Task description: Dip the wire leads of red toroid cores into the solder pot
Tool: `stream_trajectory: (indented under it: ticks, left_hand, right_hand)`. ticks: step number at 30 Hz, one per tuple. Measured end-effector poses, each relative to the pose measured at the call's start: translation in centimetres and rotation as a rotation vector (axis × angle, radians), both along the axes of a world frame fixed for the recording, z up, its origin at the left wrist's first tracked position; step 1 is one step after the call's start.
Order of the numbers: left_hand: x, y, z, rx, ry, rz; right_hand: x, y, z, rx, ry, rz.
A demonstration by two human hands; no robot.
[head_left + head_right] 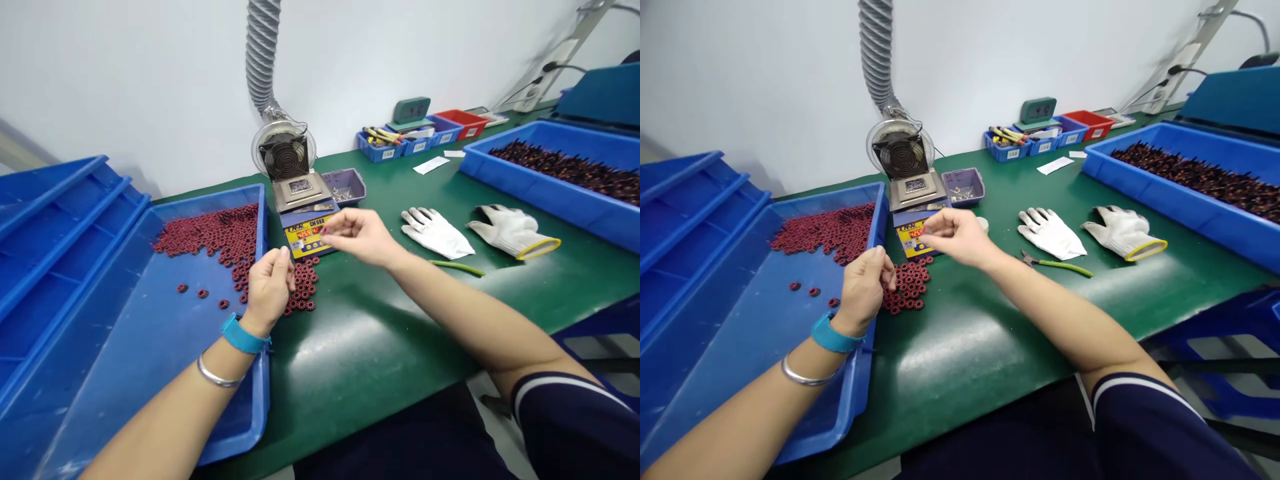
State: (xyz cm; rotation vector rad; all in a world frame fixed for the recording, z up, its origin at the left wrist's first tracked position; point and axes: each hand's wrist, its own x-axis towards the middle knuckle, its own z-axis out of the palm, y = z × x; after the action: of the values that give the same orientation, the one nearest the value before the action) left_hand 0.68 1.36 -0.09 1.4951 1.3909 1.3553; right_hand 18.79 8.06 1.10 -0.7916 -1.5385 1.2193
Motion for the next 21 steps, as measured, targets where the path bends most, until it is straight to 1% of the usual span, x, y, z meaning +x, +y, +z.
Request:
stream_trajectory:
  ticks: [3,6,8,10,12,15,18,21]
  left_hand:
    - [0.1,-0.1,0.0,0.013,0.058,-0.054]
    - [0.2,-0.2,0.0,0.03,0.117,-0.135]
    - [0.2,-0.3,-0.1,0.034,0.139,-0.178]
    - [0.2,-0.4,-0.3,0.026,0.164,-0.203]
    - [0.2,-0.4,-0.4,0.002,0.19,-0.219]
    - [0.1,-0.3,-0.5,-0.02,0.209,-0.248]
    - [0.1,-0.1,-0.5,-0.015,0.224,-0.268]
    - [0.1,0.0,-0.7,-0.017,0.233,-0.285]
  right_hand:
    - [-0.2,5.0,2.7,0.136,-0.143,-0.067]
    - [-1.3,9.9,5.3,0.202,-0.374,-0.159]
    - [-2.4,12.7,6.6,0.247,-0.552,-0.251]
    - [-3.5,15.1,7.3,0.321,-0.703,-0.332]
    - [-4.7,17.1,7.4,0.394,-0.823,-0.381]
    - [-6.2,19.3,6.8,0.472,-0.936,-0.414]
    - [-7.4,20.8,5.8,0.504,-0.977,-0.449]
    - [-8.0,21.7,4.6,0.51,-0.97,-0.454]
